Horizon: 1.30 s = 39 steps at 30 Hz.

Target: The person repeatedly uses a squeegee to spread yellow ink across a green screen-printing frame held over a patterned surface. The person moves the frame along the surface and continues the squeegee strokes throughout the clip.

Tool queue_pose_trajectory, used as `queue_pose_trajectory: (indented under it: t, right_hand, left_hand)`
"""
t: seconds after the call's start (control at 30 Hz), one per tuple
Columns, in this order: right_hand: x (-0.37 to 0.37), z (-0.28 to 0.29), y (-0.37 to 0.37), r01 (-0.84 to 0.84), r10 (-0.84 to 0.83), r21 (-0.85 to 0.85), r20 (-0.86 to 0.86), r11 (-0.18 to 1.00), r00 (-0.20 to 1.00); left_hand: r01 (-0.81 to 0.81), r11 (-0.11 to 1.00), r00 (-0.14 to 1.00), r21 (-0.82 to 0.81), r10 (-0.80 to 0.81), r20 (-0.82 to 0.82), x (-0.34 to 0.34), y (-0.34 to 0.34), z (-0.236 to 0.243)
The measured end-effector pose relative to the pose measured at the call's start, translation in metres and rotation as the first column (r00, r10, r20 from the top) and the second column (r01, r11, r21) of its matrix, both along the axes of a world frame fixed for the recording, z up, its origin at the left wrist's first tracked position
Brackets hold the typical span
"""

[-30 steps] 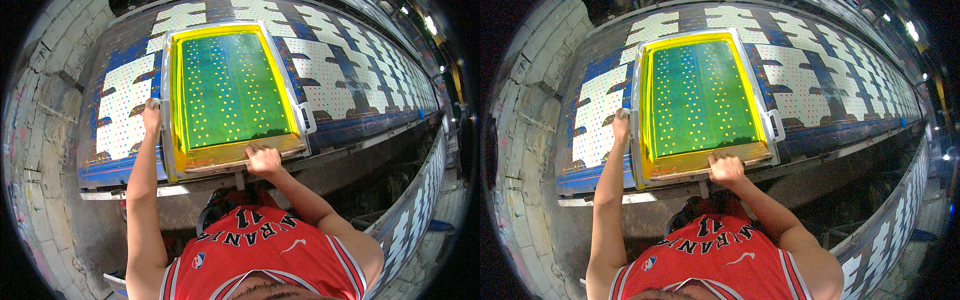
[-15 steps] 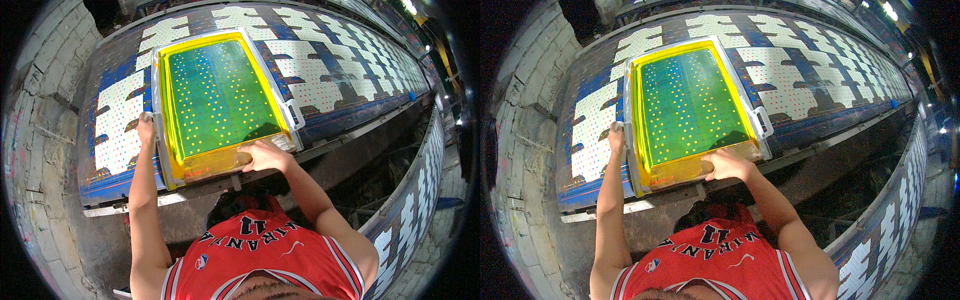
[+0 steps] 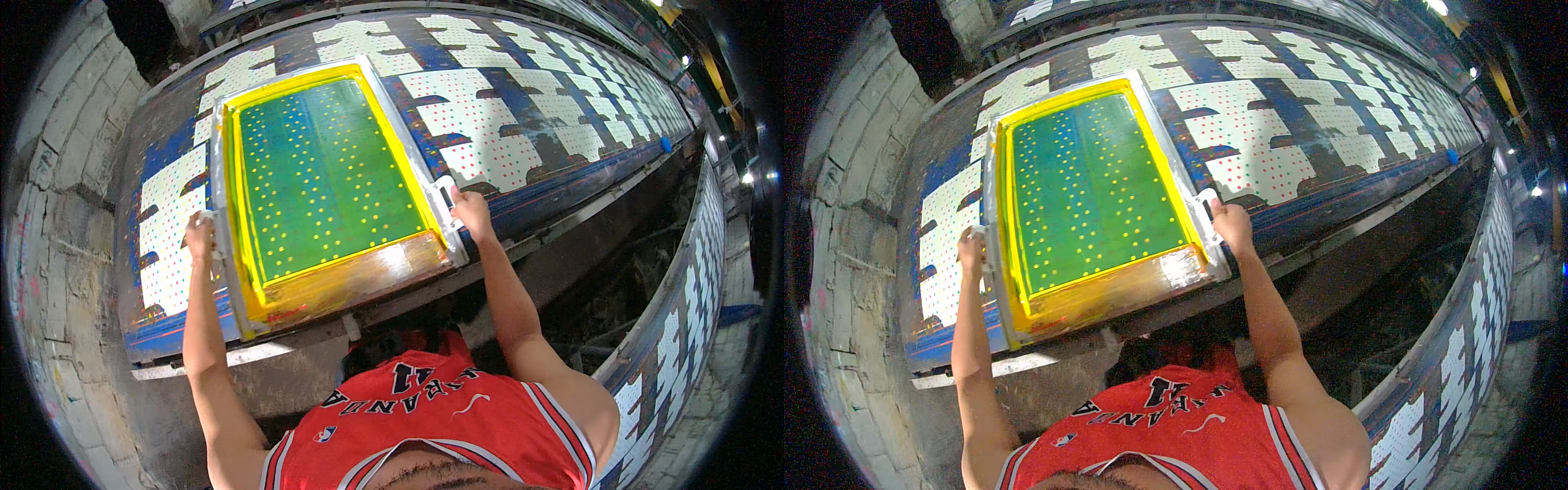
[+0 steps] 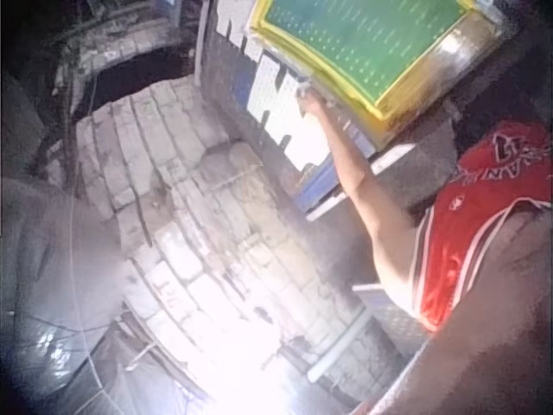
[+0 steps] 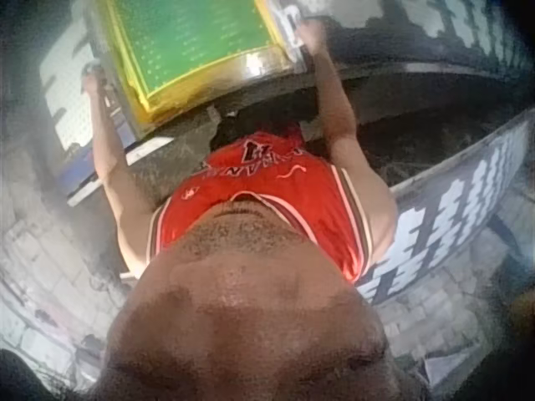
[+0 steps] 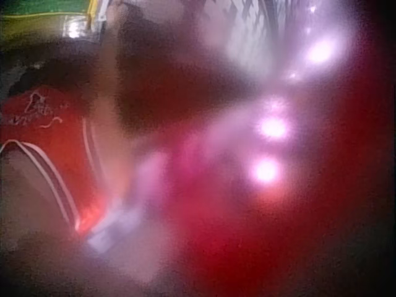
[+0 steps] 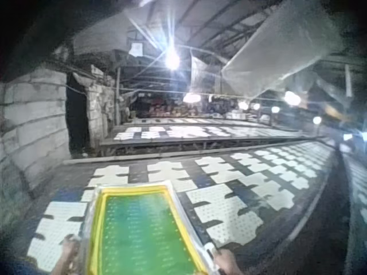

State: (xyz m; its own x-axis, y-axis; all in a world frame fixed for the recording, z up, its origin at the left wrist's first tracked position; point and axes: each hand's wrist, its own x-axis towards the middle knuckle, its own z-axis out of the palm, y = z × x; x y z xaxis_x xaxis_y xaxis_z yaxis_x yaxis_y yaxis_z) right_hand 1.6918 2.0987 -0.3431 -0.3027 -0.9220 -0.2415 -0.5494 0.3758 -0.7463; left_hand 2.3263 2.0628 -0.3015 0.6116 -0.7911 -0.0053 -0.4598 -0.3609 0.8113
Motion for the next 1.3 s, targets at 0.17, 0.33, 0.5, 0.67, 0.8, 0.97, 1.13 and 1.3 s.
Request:
queue_pose_trajectory:
  t: [0.17,0.33,0.5,0.67,0.8,0.97,1.13,1.3]
  right_hand:
    - [-0.034,-0.002,-0.010,-0.045,0.045,-0.007,0.183,0.999,0.982]
    - [-0.150,0.019,-0.042,-0.092,0.106,-0.094,0.152,0.991,0.983]
    - [-0.283,0.023,-0.074,-0.036,0.033,-0.092,-0.041,0.995,0.999]
    - [-0.379,0.013,-0.086,-0.008,0.000,-0.053,-0.138,0.999,0.990]
    - [-0.434,0.000,-0.090,-0.060,0.064,0.030,-0.152,0.998,0.986]
    - [-0.471,-0.019,-0.087,-0.080,0.078,-0.008,-0.146,0.997,0.986]
    - [-0.497,-0.027,-0.093,-0.090,0.091,0.009,-0.129,0.996,0.987]
    - [-0.511,-0.030,-0.095,-0.092,0.091,-0.004,-0.112,0.996,0.990]
  left_hand:
    - [0.122,0.983,0.991,-0.140,-0.113,0.072,-0.038,-0.011,0.091]
    - [0.073,0.994,0.990,-0.075,-0.063,0.130,-0.156,-0.028,0.110]
    - [0.103,0.982,0.993,-0.160,-0.110,-0.035,-0.293,-0.048,0.058]
    - [0.064,0.984,0.989,-0.169,-0.085,-0.120,-0.403,-0.055,0.010]
    - [0.071,0.979,0.987,-0.193,-0.096,-0.125,-0.458,-0.057,-0.005]
    - [0.047,0.987,0.993,-0.155,-0.063,-0.101,-0.497,-0.062,-0.009]
    - [0.089,0.976,0.989,-0.197,-0.110,-0.096,-0.518,-0.065,-0.014]
    - [0.085,0.987,0.996,-0.138,-0.088,-0.015,-0.527,-0.070,-0.021]
